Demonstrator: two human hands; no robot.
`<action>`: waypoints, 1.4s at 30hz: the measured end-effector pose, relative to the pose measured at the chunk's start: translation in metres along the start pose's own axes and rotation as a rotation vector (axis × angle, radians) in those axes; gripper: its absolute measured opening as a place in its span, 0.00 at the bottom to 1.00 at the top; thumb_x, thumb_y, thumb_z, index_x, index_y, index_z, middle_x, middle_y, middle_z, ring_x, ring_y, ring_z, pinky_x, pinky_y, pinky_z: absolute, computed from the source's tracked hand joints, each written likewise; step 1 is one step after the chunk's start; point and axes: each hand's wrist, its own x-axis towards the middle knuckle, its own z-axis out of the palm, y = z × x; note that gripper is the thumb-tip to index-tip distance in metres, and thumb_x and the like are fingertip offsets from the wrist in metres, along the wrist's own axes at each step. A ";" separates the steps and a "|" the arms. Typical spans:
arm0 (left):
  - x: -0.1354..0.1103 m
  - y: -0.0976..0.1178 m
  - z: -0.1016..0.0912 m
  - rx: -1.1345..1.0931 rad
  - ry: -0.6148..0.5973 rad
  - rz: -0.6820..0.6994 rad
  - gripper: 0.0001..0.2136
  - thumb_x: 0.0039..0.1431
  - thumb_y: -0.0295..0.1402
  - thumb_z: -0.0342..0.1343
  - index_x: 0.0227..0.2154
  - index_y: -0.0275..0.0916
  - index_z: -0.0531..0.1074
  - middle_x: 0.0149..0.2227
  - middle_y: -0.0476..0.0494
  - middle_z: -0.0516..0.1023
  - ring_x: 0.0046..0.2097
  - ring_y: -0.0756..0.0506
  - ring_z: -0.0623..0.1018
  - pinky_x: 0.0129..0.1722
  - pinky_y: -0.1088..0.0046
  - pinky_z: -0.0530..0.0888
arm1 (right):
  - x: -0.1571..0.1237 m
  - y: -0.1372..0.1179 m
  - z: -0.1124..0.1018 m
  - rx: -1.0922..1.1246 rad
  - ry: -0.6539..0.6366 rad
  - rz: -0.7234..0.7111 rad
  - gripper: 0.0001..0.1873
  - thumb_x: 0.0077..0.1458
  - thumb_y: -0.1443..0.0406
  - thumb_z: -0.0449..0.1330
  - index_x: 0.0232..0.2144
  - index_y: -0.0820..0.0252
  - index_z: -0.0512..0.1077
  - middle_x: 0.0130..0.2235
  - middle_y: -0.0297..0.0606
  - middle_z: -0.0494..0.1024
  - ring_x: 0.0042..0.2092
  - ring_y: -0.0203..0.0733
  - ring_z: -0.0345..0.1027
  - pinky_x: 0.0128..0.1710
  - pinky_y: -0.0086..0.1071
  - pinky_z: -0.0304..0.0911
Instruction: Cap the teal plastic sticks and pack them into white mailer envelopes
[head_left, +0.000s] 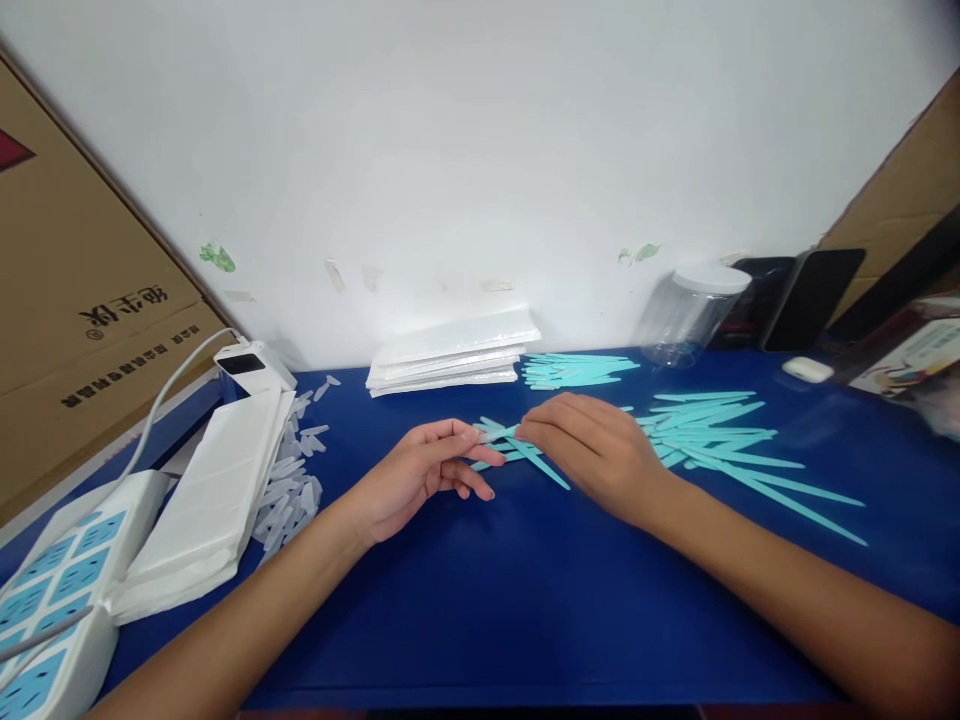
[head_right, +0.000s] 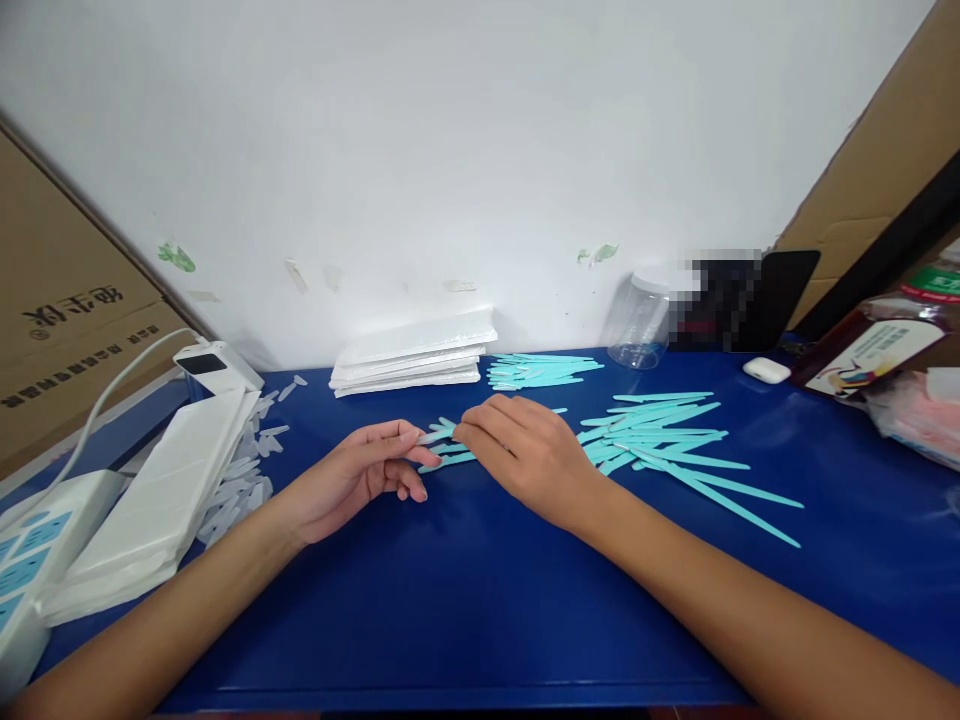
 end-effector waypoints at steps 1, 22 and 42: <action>-0.001 0.001 0.002 0.014 -0.012 -0.007 0.14 0.66 0.43 0.66 0.40 0.36 0.75 0.47 0.35 0.87 0.35 0.44 0.86 0.35 0.72 0.76 | 0.001 -0.001 0.000 -0.003 0.009 -0.012 0.11 0.67 0.75 0.59 0.47 0.60 0.77 0.40 0.45 0.85 0.41 0.47 0.78 0.39 0.40 0.74; -0.002 0.000 0.006 0.312 -0.080 0.048 0.20 0.71 0.52 0.54 0.35 0.39 0.73 0.25 0.45 0.79 0.24 0.47 0.77 0.27 0.72 0.72 | -0.001 -0.007 0.002 0.125 0.019 -0.025 0.11 0.67 0.75 0.60 0.47 0.60 0.78 0.40 0.45 0.85 0.42 0.47 0.80 0.39 0.40 0.76; 0.004 0.003 -0.023 1.481 0.238 0.623 0.22 0.69 0.50 0.60 0.58 0.43 0.74 0.56 0.37 0.79 0.59 0.36 0.75 0.61 0.54 0.72 | -0.010 -0.001 0.013 0.364 -0.398 0.388 0.20 0.70 0.55 0.61 0.59 0.56 0.76 0.53 0.47 0.83 0.56 0.56 0.73 0.56 0.52 0.69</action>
